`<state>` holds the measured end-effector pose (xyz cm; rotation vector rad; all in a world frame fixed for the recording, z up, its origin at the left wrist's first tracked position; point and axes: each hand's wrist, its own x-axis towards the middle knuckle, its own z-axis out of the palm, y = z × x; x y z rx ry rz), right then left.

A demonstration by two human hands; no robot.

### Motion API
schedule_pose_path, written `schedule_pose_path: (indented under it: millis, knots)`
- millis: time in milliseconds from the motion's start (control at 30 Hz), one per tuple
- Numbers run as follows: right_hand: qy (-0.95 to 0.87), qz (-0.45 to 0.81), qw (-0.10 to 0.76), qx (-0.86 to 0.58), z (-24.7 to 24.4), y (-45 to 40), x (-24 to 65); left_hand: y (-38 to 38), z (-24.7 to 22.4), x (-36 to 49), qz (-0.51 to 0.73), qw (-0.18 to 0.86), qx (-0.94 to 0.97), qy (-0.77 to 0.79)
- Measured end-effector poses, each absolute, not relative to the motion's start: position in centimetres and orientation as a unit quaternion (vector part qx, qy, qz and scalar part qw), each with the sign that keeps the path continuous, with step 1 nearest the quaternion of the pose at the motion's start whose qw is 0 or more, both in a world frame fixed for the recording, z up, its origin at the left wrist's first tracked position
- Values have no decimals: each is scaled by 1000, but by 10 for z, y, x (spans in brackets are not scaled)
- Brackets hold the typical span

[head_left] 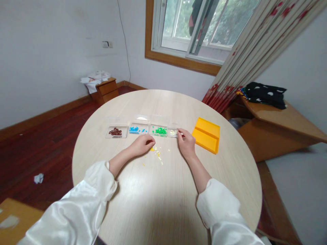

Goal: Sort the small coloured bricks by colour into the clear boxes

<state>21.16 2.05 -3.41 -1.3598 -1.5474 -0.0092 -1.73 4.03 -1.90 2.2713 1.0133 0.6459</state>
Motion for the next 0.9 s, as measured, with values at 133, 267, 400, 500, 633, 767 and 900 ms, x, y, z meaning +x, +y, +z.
schedule_pose_path:
  millis: [133, 267, 400, 500, 633, 767, 900]
  knots:
    - [-686, -8, 503, -525, -34, 13, 208, 39, -18, -18, 252, 301, 844, 367]
    - [-749, 43, 455, -479, -29, -8, 199, 39, -20, -20, 262, 320, 848, 333]
    - [-788, 110, 382, -470, -27, -27, 194, 39, -20, -21, 256, 315, 863, 301]
    - [-791, 131, 351, -483, -28, -32, 195, 38, -19, -22, 247, 300, 875, 288]
    - [-788, 150, 335, -495, -30, -29, 197, 38, -15, -22, 224, 281, 890, 279]
    - [-796, 150, 340, -478, -31, -26, 195, 37, -13, -20, 209, 275, 894, 286]
    - [-804, 132, 343, -467, -32, -25, 189, 35, -13, -18, 215, 273, 889, 298]
